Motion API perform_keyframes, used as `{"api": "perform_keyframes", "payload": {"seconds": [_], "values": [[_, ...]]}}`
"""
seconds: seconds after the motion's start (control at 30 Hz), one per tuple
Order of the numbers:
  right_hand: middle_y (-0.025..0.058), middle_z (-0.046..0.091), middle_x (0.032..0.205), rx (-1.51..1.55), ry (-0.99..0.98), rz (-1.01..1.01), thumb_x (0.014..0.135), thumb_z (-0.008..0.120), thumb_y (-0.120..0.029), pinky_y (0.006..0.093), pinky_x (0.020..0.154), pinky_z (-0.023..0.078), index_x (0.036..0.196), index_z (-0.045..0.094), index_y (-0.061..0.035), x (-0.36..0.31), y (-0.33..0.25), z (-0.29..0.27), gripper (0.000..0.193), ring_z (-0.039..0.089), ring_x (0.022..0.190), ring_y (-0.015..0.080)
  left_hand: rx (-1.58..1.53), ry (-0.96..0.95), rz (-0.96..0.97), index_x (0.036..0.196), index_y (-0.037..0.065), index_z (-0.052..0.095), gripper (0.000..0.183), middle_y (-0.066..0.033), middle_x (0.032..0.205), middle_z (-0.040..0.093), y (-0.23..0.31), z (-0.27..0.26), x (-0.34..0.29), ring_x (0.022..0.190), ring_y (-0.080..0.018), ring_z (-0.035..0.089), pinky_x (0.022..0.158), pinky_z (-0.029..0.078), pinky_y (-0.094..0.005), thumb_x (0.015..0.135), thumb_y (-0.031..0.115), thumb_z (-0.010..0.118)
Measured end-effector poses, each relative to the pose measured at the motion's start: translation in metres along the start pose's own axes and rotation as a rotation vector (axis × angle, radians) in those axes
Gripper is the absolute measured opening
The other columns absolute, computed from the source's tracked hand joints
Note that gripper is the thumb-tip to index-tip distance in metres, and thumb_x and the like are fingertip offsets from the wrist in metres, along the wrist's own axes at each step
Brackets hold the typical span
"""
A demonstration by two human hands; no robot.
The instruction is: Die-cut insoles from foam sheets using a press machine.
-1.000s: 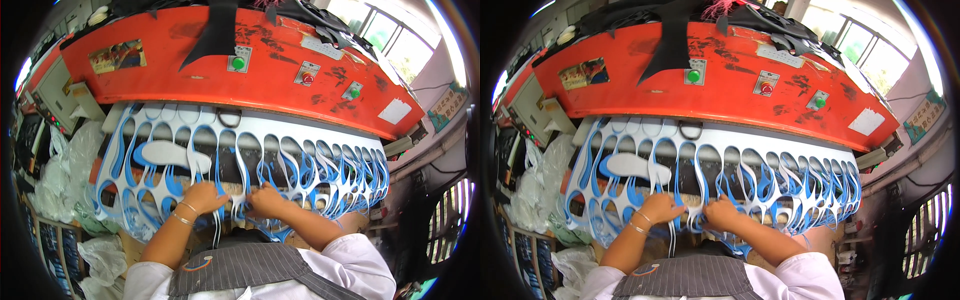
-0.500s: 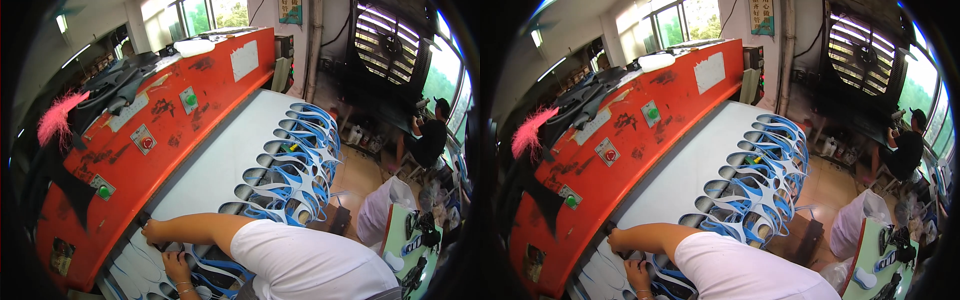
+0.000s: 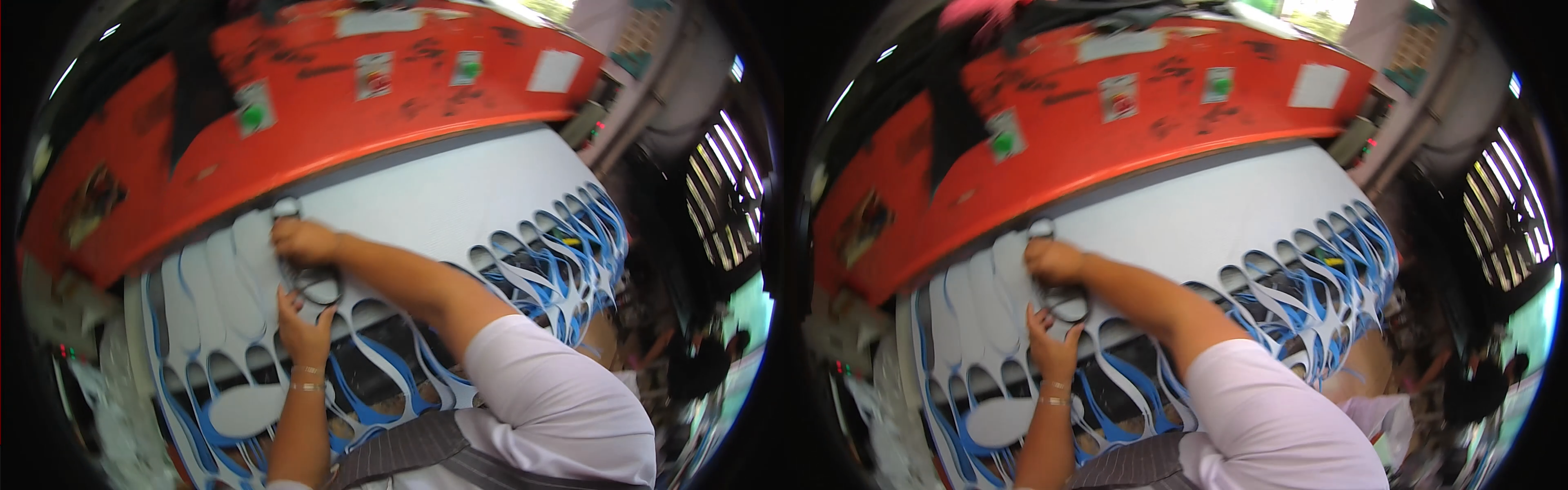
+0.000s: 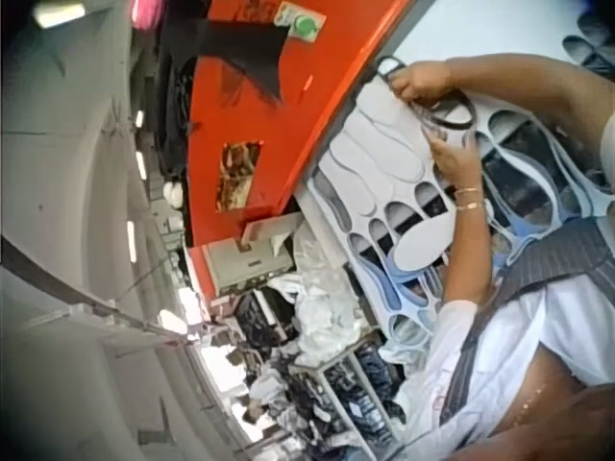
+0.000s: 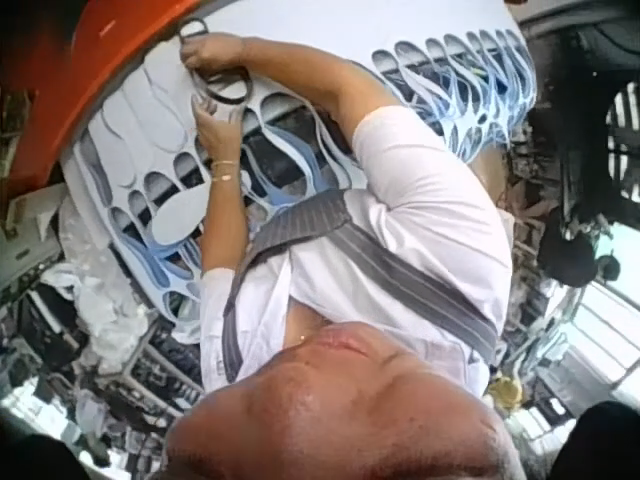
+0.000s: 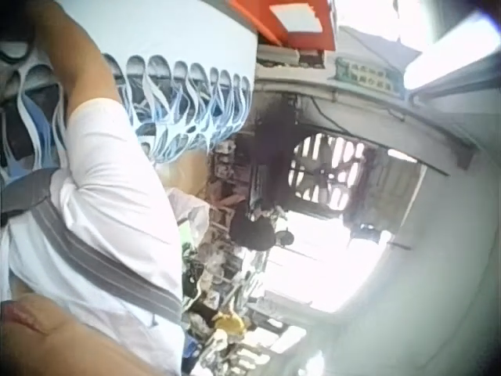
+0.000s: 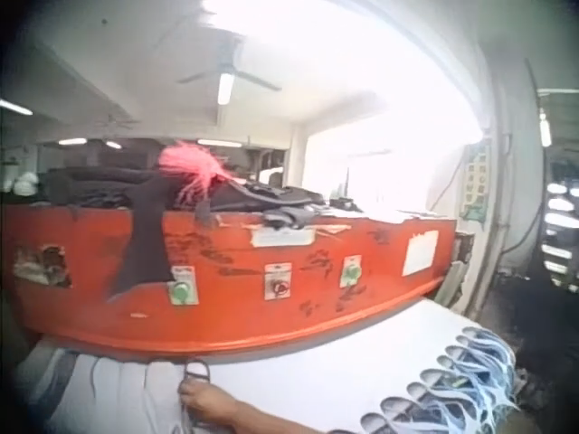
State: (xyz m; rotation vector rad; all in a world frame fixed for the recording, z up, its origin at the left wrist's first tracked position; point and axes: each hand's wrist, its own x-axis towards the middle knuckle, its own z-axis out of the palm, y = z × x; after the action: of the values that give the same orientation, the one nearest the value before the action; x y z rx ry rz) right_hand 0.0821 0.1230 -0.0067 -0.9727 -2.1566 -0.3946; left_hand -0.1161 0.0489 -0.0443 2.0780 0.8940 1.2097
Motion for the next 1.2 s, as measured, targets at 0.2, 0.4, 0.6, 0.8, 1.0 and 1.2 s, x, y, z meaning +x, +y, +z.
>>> {"api": "perform_keyframes", "payload": {"seconds": [0.2, 0.4, 0.6, 0.8, 1.0, 1.2], "values": [[0.0101, 0.068, 0.092, 0.837, 0.687, 0.760, 0.087, 0.057, -0.008, 0.0288, 0.077, 0.050, 0.094, 0.065, -0.0066, -0.015, -0.010, -0.076, 0.011, 0.065, 0.084, 0.0195, 0.419, -0.309, 0.211, 0.111, -0.002, 0.060, 0.047, -0.0153, 0.083, 0.065, 0.018, -0.024, 0.016, 0.081, -0.0319, 0.059, 0.074, 0.047, -0.0393, 0.078, 0.030, 0.070], [0.0170, 0.066, 0.074, -0.190, -0.005, 1.156, 0.086, 0.060, -0.026, 0.0383, 0.060, 0.050, 0.091, 0.063, -0.0015, -0.019, -0.023, -0.108, 0.025, 0.066, 0.064, 0.0285, 0.583, -0.576, 0.405, 0.117, 0.013, 0.062, 0.038, -0.0098, 0.126, 0.058, -0.001, 0.018, 0.087, 0.123, -0.0290, 0.049, 0.102, 0.036, -0.0463, 0.084, 0.032, 0.059], [0.0240, 0.066, 0.096, -0.325, -0.291, 1.469, 0.086, 0.060, -0.029, 0.0456, 0.086, 0.050, 0.113, 0.061, -0.0018, -0.060, -0.026, -0.058, 0.039, 0.064, 0.096, 0.0366, 0.565, -0.372, 0.100, 0.133, 0.018, 0.053, 0.045, -0.0031, 0.146, 0.042, -0.043, 0.060, 0.091, 0.141, -0.0271, 0.027, 0.114, 0.016, -0.0522, 0.089, 0.023, 0.047], [0.0327, 0.031, 0.144, 0.210, -0.522, 0.931, 0.064, 0.079, -0.059, 0.0447, 0.110, 0.029, 0.147, 0.026, -0.0060, -0.076, -0.081, -0.094, 0.112, 0.033, 0.135, 0.0423, 0.561, -0.422, 0.049, 0.136, 0.021, 0.050, 0.047, -0.0021, 0.149, 0.036, -0.054, 0.041, 0.100, 0.143, -0.0257, 0.022, 0.115, 0.015, -0.0514, 0.089, 0.021, 0.045], [0.0272, 0.043, 0.138, -0.179, -0.427, 0.874, 0.058, 0.082, -0.055, 0.0500, 0.112, 0.022, 0.119, 0.054, -0.0070, -0.101, -0.129, -0.069, 0.083, 0.030, 0.138, 0.0359, 0.550, -0.462, 0.023, 0.139, 0.022, 0.047, 0.049, -0.0015, 0.150, 0.035, -0.054, 0.048, 0.097, 0.143, -0.0246, 0.020, 0.115, 0.012, -0.0501, 0.089, 0.024, 0.042], [0.0281, 0.043, 0.138, -0.196, -0.428, 0.834, 0.061, 0.078, -0.058, 0.0485, 0.112, 0.023, 0.122, 0.053, -0.0092, -0.092, -0.123, -0.083, 0.081, 0.031, 0.138, 0.0366, 0.605, -0.416, 0.015, 0.135, 0.019, 0.052, 0.046, -0.0032, 0.147, 0.039, -0.037, 0.052, 0.108, 0.140, -0.0259, 0.026, 0.114, 0.014, -0.0499, 0.090, 0.026, 0.041]]}}
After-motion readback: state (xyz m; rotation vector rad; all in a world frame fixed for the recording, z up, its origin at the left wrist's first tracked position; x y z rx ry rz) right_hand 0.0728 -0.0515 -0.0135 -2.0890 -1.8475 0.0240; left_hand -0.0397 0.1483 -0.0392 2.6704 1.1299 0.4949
